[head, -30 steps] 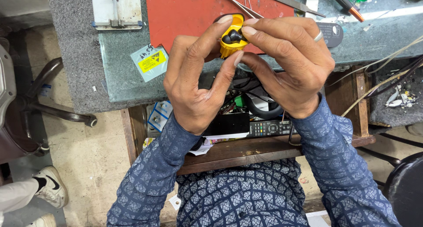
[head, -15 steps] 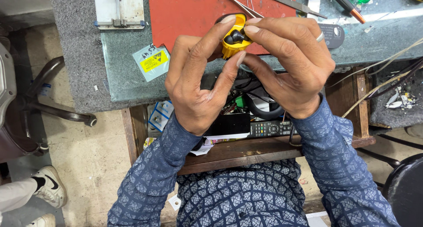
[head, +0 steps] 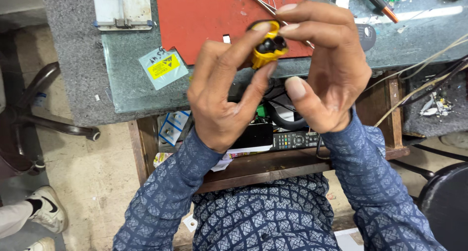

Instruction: The person uses a soldering iron and tweezers to repair a small blue circuit board inside a yellow and black earbud case. They solder components, reassemble the case, and place a black earbud inside.

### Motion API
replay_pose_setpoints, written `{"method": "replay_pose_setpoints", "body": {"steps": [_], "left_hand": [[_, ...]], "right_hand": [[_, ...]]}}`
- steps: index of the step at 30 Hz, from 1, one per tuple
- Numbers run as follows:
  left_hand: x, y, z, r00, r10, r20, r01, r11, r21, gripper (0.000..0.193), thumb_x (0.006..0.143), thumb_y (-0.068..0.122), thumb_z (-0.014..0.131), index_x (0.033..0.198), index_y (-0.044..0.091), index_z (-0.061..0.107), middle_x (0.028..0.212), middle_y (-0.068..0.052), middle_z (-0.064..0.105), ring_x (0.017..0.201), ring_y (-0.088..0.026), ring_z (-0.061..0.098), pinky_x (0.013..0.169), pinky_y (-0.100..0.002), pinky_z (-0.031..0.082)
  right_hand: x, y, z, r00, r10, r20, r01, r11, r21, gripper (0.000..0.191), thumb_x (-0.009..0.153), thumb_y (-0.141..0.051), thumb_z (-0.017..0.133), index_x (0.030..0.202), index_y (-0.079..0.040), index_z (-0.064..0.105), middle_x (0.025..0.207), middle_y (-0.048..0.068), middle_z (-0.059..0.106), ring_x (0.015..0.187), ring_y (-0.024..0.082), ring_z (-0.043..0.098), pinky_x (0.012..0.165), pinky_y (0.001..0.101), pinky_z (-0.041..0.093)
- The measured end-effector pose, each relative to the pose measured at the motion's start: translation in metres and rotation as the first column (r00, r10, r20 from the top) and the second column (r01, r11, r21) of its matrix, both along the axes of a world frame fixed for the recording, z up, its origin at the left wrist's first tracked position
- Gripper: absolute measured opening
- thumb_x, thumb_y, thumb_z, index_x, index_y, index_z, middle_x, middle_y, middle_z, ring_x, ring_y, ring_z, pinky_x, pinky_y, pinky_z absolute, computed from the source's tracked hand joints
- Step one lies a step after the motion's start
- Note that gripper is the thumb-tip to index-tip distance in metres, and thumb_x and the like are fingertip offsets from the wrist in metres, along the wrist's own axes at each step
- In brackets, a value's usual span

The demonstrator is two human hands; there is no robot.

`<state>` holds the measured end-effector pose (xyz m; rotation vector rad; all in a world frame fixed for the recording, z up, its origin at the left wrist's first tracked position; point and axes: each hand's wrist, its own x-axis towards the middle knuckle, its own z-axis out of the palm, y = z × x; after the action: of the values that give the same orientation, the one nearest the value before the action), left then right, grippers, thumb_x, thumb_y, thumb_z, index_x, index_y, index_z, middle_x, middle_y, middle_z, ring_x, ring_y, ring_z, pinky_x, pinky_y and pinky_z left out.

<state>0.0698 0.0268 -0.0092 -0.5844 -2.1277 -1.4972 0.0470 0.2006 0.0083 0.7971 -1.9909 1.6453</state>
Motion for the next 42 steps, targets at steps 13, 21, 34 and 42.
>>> {"method": "replay_pose_setpoints", "body": {"steps": [13, 21, 34, 42], "left_hand": [[0.016, 0.022, -0.033, 0.991, -0.131, 0.039, 0.134, 0.989, -0.058, 0.044, 0.094, 0.010, 0.086, 0.130, 0.002, 0.062, 0.132, -0.018, 0.059, 0.120, -0.034, 0.068, 0.098, -0.037, 0.061], [0.016, 0.023, -0.031, 0.989, -0.148, 0.026, 0.150, 0.986, -0.080, 0.046, 0.092, 0.009, 0.087, 0.130, 0.001, 0.061, 0.139, -0.018, 0.058, 0.125, -0.035, 0.066, 0.103, -0.039, 0.059], [0.012, 0.023, -0.027, 0.983, -0.142, 0.116, 0.155, 0.981, -0.113, 0.037, 0.091, 0.010, 0.087, 0.120, 0.001, 0.065, 0.120, -0.019, 0.060, 0.106, -0.031, 0.071, 0.090, -0.039, 0.062], [0.006, 0.021, -0.018, 0.955, -0.192, 0.225, 0.116, 0.943, 0.312, 0.054, 0.109, 0.005, 0.076, 0.148, 0.009, 0.040, 0.122, -0.006, 0.066, 0.113, -0.014, 0.072, 0.101, -0.027, 0.064]], "right_hand": [[0.004, 0.008, 0.001, 0.993, 0.052, -0.107, -0.028, 0.976, 0.215, 0.013, 0.099, -0.012, 0.070, 0.100, 0.000, 0.073, 0.105, 0.015, 0.075, 0.108, 0.031, 0.075, 0.105, 0.0464, 0.058], [0.009, 0.010, 0.000, 0.999, 0.044, -0.025, -0.039, 0.987, 0.157, 0.011, 0.100, -0.010, 0.070, 0.098, 0.000, 0.071, 0.104, 0.015, 0.075, 0.107, 0.028, 0.075, 0.101, 0.0435, 0.058], [0.004, 0.013, -0.006, 0.993, 0.030, -0.113, -0.012, 0.987, 0.160, 0.016, 0.096, -0.016, 0.073, 0.094, -0.001, 0.069, 0.098, 0.016, 0.075, 0.103, 0.029, 0.075, 0.103, 0.0492, 0.059], [0.005, 0.008, -0.002, 0.984, -0.146, 0.103, 0.133, 0.983, 0.130, 0.048, 0.103, -0.030, 0.066, 0.138, 0.002, 0.059, 0.136, 0.012, 0.065, 0.124, 0.022, 0.066, 0.110, 0.0326, 0.053]]}}
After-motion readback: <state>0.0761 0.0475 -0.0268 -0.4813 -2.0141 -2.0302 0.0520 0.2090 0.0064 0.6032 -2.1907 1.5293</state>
